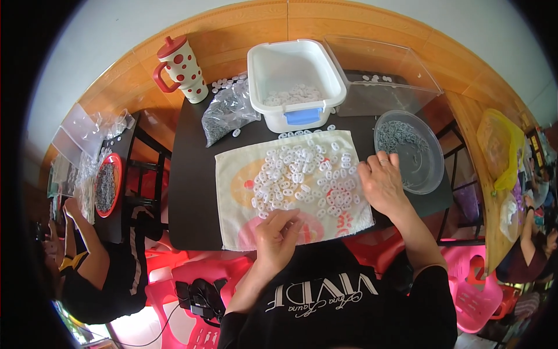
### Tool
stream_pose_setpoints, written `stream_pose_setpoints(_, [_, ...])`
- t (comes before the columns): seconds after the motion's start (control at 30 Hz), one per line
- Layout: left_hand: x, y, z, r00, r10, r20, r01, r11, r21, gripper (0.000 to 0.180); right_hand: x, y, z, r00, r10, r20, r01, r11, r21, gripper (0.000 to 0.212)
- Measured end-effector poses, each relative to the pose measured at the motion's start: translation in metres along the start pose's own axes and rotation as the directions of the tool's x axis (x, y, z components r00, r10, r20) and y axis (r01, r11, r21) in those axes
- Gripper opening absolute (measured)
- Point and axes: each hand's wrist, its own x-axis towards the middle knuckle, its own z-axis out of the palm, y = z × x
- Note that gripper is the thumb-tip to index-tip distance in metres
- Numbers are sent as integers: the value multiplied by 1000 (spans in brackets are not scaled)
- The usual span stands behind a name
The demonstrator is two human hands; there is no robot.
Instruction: Manually inserting small metal pins into plastic rings.
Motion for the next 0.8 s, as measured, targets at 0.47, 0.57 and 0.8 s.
stream_pose_setpoints(0.47, [1,0,3,997,72,20,-74,993,96,20,47,-63,16,969,-249,12,211,846,490,24])
stream_pose_setpoints(0.57, [0,0,1,998,57,6,-57,996,69,20,51,-64,18,968,-246,54,192,858,476,27])
stream_pose_setpoints(0.8, [4,-1,0,999,43,14,-43,999,3,20,45,-66,21,985,-172,28,135,851,507,25])
